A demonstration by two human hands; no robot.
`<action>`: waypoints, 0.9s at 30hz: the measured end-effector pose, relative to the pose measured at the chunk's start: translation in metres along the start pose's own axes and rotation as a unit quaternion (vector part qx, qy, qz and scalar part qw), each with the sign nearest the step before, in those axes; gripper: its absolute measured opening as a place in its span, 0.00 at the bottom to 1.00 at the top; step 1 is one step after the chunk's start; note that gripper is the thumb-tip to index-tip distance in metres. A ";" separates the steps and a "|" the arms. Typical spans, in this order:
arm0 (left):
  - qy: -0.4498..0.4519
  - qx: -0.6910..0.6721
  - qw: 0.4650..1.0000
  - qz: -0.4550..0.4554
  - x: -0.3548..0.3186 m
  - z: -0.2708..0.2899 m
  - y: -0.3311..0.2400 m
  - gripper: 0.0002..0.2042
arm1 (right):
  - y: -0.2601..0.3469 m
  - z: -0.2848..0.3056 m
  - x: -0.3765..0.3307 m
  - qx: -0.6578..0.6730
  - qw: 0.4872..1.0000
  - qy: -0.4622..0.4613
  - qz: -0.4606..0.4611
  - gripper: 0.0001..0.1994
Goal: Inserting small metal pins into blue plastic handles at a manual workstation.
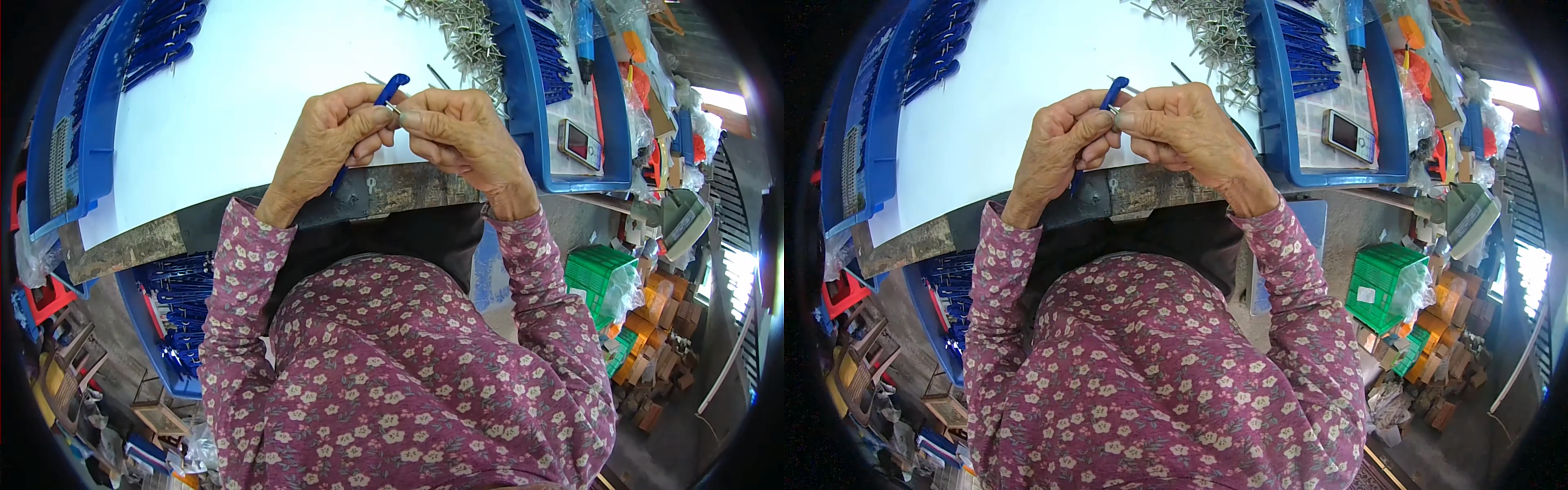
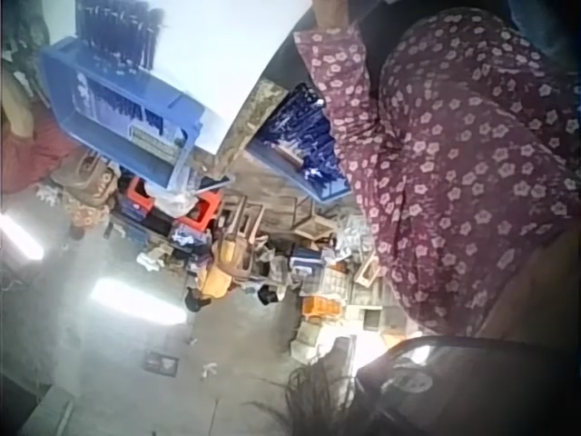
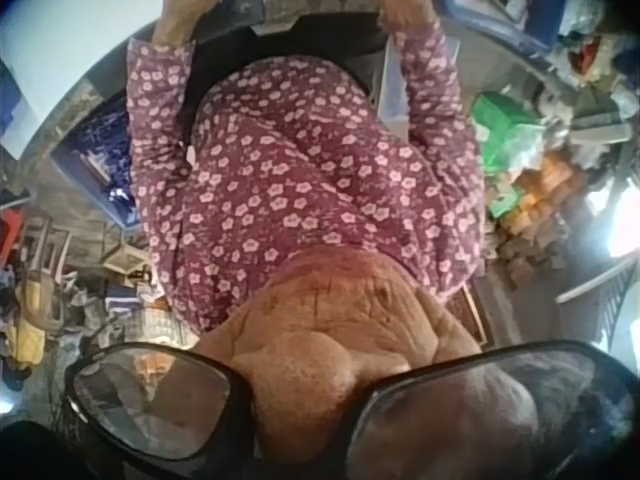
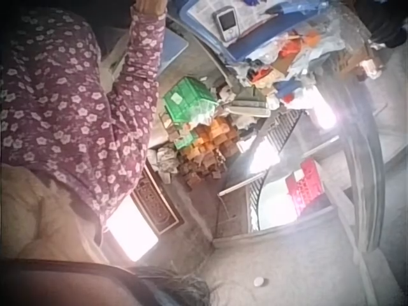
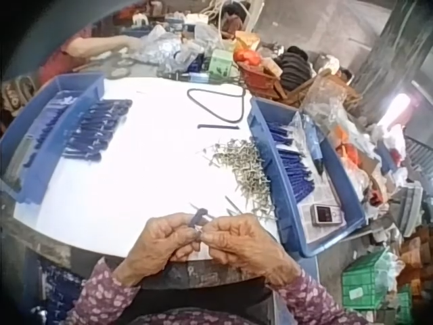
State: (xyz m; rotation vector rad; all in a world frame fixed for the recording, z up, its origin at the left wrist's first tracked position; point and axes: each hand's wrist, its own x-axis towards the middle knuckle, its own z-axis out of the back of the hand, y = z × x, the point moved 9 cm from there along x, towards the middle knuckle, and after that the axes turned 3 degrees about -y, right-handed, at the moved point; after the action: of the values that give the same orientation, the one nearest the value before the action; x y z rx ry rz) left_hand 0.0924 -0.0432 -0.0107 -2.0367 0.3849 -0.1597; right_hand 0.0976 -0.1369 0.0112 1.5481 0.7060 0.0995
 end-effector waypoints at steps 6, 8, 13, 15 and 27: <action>-0.024 0.105 0.994 -0.023 0.000 0.001 -0.004 0.13 | 0.000 0.001 -0.002 0.003 1.000 -0.006 0.012 0.12; -0.024 0.124 0.992 -0.016 -0.001 -0.001 -0.007 0.11 | 0.000 0.002 -0.002 0.007 1.000 -0.009 0.019 0.12; -0.042 0.169 0.984 -0.032 -0.003 -0.003 -0.013 0.10 | 0.000 0.004 -0.003 0.008 0.999 -0.023 0.041 0.11; -0.047 0.178 0.982 -0.034 -0.003 -0.004 -0.013 0.10 | -0.002 0.005 -0.003 0.017 0.998 -0.021 0.050 0.11; -0.071 0.278 0.954 -0.088 -0.004 -0.007 -0.025 0.11 | 0.005 0.006 -0.007 -0.066 0.986 -0.077 0.129 0.08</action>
State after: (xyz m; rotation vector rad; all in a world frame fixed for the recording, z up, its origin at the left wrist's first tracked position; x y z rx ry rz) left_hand 0.0922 -0.0371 0.0148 -1.5083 0.0513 -0.2031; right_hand 0.0965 -0.1455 0.0177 1.4960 0.3678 0.2128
